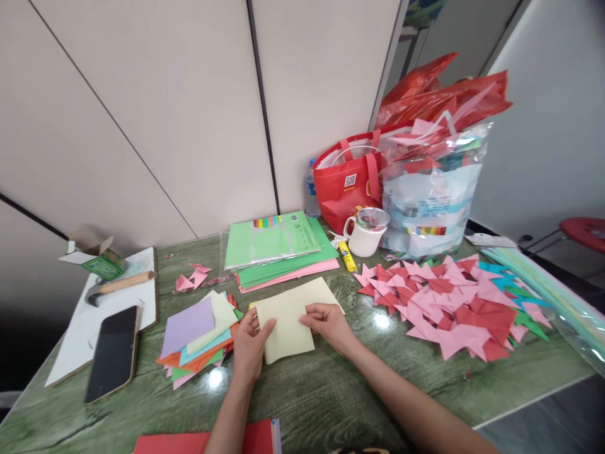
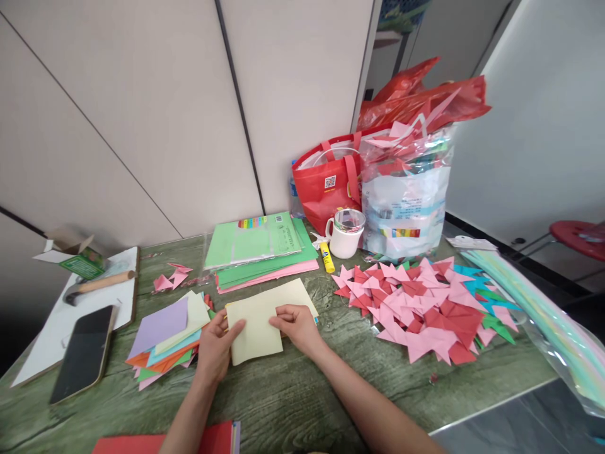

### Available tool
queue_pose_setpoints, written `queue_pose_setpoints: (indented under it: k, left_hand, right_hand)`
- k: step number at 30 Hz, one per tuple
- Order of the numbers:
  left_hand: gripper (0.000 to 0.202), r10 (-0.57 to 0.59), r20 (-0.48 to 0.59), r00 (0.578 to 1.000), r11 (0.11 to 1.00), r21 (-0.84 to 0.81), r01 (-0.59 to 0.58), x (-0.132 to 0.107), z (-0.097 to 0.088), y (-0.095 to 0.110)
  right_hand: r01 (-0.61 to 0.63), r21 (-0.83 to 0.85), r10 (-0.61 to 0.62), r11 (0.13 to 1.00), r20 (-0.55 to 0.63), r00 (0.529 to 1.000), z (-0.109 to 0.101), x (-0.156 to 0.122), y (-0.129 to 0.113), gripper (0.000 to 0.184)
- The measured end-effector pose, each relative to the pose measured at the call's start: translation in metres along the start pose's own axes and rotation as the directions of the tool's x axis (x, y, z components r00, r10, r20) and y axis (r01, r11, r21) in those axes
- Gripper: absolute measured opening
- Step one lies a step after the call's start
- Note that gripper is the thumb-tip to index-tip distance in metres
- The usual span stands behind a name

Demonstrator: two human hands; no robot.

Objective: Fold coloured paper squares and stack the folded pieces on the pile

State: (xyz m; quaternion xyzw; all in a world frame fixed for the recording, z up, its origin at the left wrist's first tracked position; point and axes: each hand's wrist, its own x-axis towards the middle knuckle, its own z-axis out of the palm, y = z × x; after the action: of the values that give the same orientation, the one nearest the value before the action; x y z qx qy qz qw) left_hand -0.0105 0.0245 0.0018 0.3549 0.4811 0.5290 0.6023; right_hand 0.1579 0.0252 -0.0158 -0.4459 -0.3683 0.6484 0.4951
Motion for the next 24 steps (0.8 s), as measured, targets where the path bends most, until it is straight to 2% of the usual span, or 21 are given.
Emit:
queue_pose_setpoints:
  k: [24]
  left_hand:
    - [0.042,-0.028,0.018,0.999,1.000,0.008,0.028,0.0003,-0.0005,0.0012]
  right_hand:
    - [-0.015,-0.015,0.015,1.000,0.005,1.000,-0.0036,0.0033,0.0067,0.035]
